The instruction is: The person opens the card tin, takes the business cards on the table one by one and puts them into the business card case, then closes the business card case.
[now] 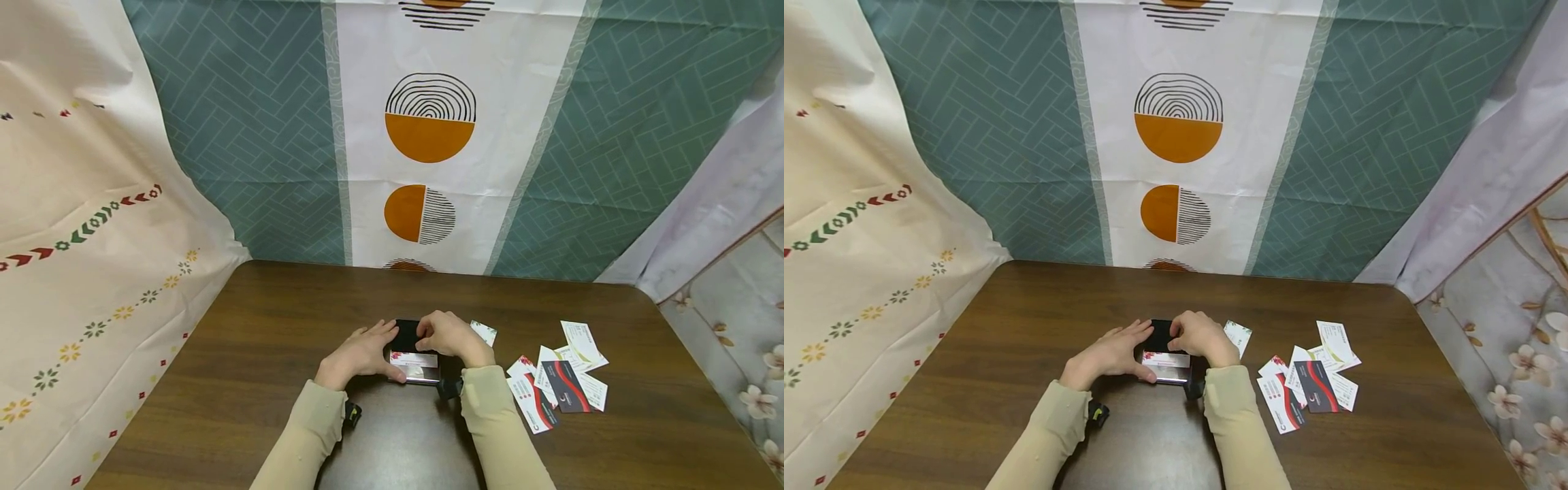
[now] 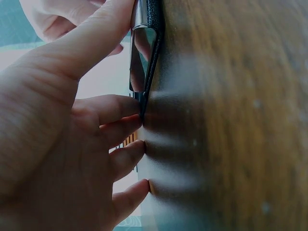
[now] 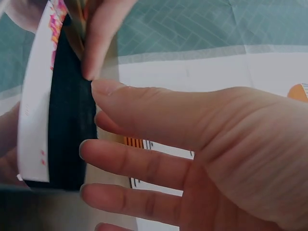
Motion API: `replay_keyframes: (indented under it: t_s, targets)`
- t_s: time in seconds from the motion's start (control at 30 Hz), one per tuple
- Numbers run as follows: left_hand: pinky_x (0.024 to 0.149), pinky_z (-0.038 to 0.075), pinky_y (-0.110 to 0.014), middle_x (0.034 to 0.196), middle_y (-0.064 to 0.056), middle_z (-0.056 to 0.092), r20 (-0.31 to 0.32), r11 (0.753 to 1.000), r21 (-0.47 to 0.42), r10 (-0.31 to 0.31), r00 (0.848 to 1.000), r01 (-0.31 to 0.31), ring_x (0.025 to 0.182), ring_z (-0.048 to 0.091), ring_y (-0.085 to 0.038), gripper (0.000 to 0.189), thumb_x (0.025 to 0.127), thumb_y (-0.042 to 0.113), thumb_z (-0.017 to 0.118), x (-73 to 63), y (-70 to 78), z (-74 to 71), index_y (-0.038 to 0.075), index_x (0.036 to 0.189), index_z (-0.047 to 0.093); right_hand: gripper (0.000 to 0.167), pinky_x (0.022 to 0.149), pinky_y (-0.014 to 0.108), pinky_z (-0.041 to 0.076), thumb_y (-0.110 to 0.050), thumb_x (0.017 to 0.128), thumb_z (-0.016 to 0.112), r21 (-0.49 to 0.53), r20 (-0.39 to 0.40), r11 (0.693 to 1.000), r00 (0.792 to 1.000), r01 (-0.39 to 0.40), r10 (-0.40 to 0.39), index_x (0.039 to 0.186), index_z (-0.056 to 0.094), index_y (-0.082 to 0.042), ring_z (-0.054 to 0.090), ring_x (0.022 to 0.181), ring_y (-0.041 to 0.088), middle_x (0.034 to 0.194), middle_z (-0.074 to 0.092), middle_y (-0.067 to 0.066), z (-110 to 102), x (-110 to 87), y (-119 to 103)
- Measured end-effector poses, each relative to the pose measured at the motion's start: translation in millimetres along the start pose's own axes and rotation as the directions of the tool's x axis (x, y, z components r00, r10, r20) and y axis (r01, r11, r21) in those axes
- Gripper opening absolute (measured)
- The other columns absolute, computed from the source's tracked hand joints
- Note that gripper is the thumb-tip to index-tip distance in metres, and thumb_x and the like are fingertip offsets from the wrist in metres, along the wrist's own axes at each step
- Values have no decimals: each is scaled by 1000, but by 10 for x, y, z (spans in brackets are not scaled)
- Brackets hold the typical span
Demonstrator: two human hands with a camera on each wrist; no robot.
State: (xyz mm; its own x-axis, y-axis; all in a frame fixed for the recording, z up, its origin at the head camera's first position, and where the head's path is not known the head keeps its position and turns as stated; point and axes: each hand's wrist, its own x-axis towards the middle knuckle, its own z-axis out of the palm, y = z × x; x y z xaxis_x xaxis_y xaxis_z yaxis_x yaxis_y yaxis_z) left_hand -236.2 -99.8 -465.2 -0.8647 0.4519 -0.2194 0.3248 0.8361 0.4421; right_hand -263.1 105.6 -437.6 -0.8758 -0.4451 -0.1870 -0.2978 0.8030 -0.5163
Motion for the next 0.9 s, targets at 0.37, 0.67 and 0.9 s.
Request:
replay_keyframes:
  t_s: [0.37, 0.67, 0.9]
  targets:
    - [116, 16, -49, 160, -4, 24, 1, 1000, 12, 18, 1000, -18, 147, 16, -25, 105, 71, 61, 79, 45, 15, 43, 9, 152, 36, 38, 76, 41, 53, -20, 88, 74, 29, -27, 997, 997, -70, 70, 121, 64, -5, 62, 89, 22, 102, 66, 7, -263, -176, 297]
    - [116, 16, -48, 160, -5, 25, -2, 1000, 19, 14, 1000, -14, 147, 17, -25, 105, 71, 59, 80, 27, 11, 37, 8, 151, 37, 41, 73, 44, 52, -21, 90, 71, 21, -53, 994, 992, -110, 111, 123, 61, 0, 61, 90, 28, 102, 64, 13, -536, -426, 723]
    - [116, 16, -48, 160, -4, 24, 0, 1000, 26, 5, 1000, -5, 147, 17, -25, 104, 71, 60, 79, 16, -8, 27, 9, 152, 36, 43, 77, 50, 50, -26, 91, 69, 18, -84, 987, 984, -158, 159, 121, 59, 3, 60, 96, 37, 106, 63, 20, -734, -696, 1067]
